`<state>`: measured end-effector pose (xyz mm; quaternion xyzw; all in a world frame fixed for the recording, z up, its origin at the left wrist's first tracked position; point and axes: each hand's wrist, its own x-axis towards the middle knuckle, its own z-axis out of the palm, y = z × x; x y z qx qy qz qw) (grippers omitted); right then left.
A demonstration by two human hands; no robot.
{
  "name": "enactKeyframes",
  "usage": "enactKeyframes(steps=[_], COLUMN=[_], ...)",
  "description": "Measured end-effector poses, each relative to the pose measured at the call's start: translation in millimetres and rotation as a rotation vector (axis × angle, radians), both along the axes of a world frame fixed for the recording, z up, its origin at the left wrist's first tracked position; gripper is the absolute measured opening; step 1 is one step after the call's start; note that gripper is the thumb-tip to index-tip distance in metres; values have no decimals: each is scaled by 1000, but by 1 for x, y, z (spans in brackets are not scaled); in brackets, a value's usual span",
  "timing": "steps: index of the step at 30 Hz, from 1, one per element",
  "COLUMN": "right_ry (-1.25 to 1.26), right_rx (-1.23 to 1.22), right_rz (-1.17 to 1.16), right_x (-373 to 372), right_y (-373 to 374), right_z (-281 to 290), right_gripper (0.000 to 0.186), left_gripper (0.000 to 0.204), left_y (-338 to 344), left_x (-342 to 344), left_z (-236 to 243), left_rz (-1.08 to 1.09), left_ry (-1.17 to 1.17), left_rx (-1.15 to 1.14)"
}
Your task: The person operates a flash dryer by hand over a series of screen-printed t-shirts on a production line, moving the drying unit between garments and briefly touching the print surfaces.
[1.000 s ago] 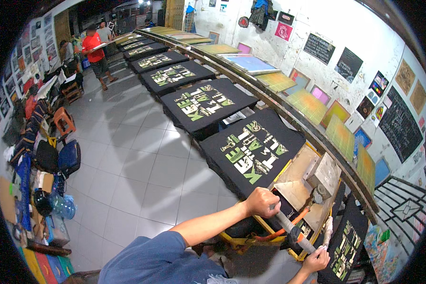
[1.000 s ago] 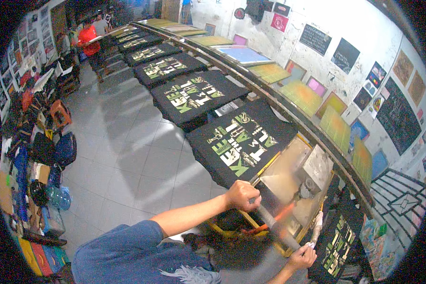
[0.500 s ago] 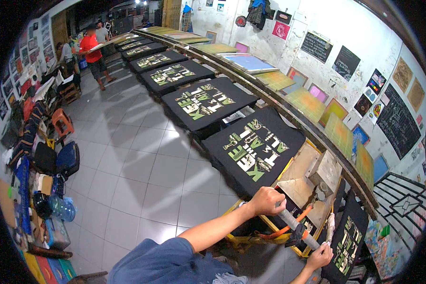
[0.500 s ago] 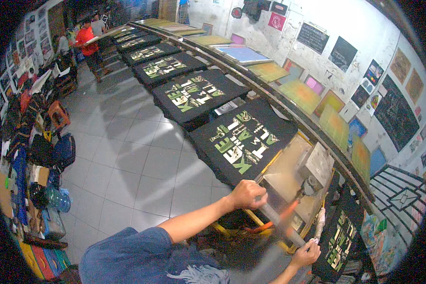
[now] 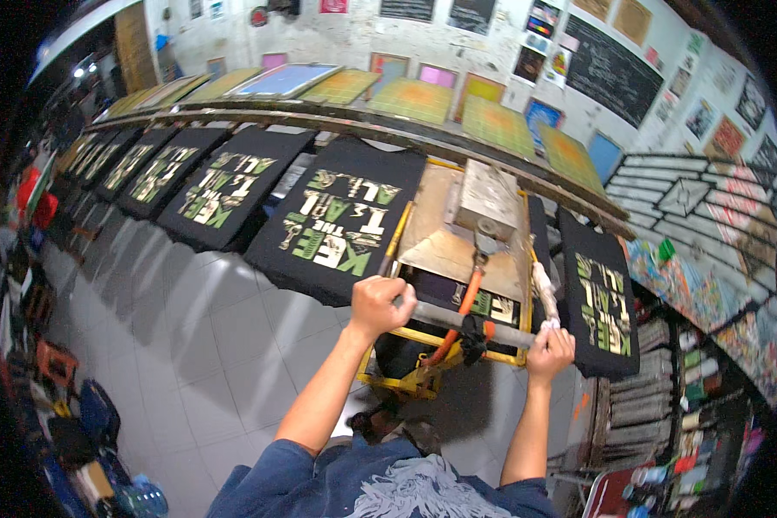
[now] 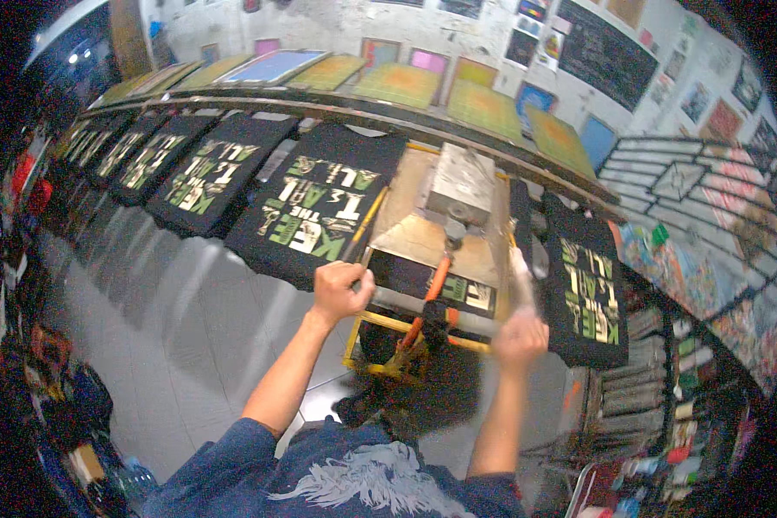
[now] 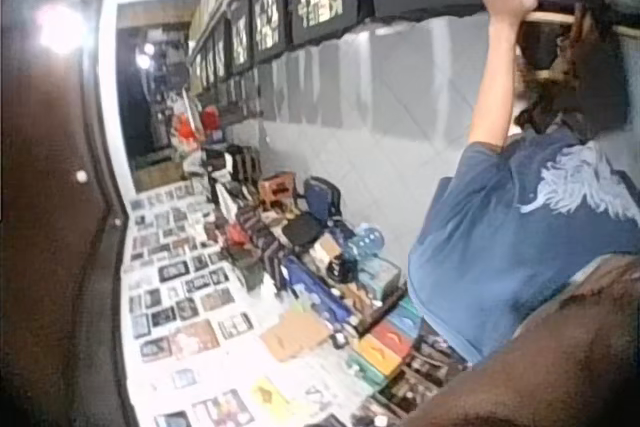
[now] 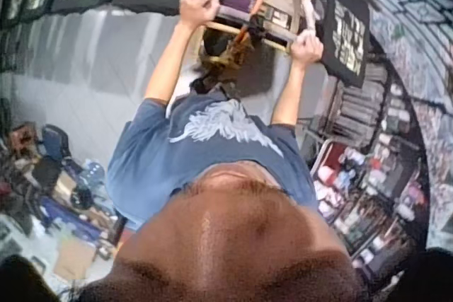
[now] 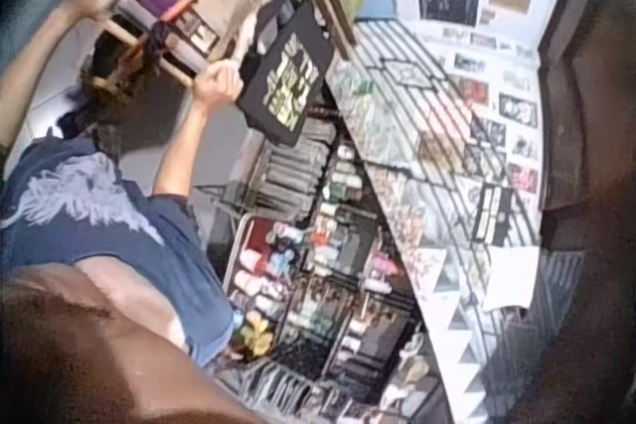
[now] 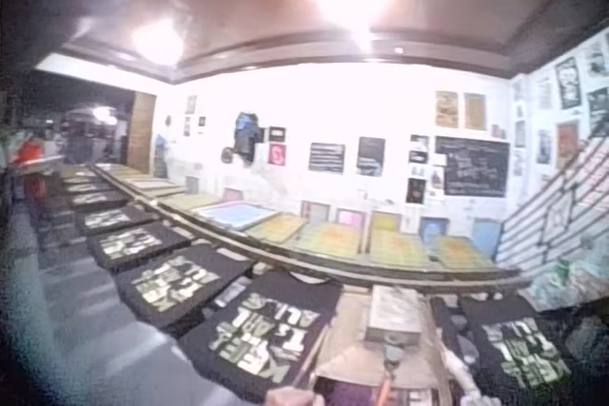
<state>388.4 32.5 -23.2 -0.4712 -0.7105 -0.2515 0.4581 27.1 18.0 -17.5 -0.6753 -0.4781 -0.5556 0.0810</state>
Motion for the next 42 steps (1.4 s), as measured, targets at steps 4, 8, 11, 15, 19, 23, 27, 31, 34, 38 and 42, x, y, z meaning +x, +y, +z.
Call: enactKeyframes(steps=[4, 8, 11, 15, 19, 23, 27, 31, 34, 38, 42], right_ry=[-14, 27, 79, 86, 96, 108, 130, 170, 179, 196, 222], right_rx=[-6, -45, -42, -60, -81, -106, -128, -98, -100, -99, -167], right_rz=[-25, 23, 25, 17, 18, 34, 59, 101, 118, 149, 161], right_x=[7, 4, -2, 1, 5, 7, 8, 9, 9, 12, 15], right_y=[2, -1, -6, -7, -6, -6, -8, -7, -9, -4, -3], right_z=[1, 5, 14, 13, 14, 12, 15, 15, 18, 16, 15], right_gripper=[24, 29, 32, 32, 32, 28, 22, 21, 21, 23, 26], left_gripper=[28, 31, 31, 32, 30, 28, 31, 32, 34, 34, 30], left_y=[1, -2, -3, -6, -6, -3, -3, -4, -6, -9, -12], left_x=[5, 5, 7, 9, 11, 6, 4, 4, 8, 14, 18], left_z=[4, 7, 10, 10, 8, 1, -1, 2, 8, 17, 17], left_rz=[3, 19, 28, 24, 28, 38, 18, 75, 81, 67, 85], left_ry=[-7, -1, 5, -22, 5, 11, -34, 40, 29, 10, 1], left_rx=[-1, -37, -36, -106, -101, -135, -161, -169, -222, -237, -238])
